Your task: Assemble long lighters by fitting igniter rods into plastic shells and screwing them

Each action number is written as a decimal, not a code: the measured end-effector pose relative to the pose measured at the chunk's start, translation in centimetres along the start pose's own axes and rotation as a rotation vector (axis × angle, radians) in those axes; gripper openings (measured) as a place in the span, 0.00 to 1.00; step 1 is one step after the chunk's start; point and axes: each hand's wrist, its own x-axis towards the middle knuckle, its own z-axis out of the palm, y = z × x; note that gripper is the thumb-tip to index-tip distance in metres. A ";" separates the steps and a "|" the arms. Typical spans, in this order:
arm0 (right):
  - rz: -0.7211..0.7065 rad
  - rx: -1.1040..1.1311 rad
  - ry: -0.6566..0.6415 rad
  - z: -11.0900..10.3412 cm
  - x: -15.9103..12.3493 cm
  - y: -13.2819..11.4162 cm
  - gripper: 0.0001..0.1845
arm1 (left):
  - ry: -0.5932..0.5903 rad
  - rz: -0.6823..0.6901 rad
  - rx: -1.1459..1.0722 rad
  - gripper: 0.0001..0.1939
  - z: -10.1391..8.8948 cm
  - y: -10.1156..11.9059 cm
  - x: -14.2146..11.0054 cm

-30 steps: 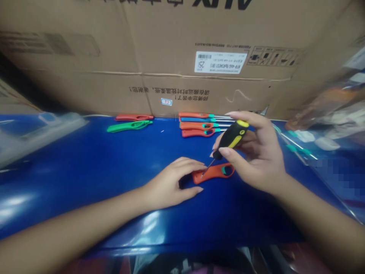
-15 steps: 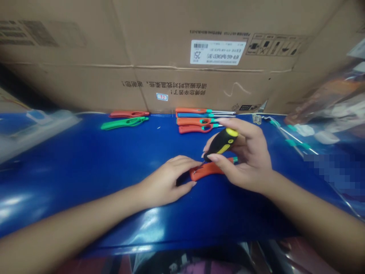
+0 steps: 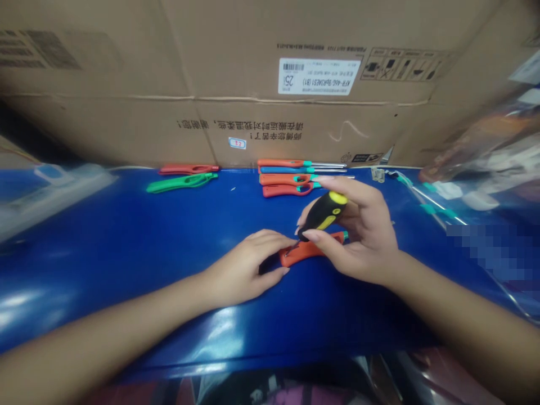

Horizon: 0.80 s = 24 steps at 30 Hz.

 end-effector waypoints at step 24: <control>-0.232 -0.323 -0.151 -1.5 1.7 -0.6 0.25 | 0.037 -0.091 0.040 0.17 0.8 -0.1 1.3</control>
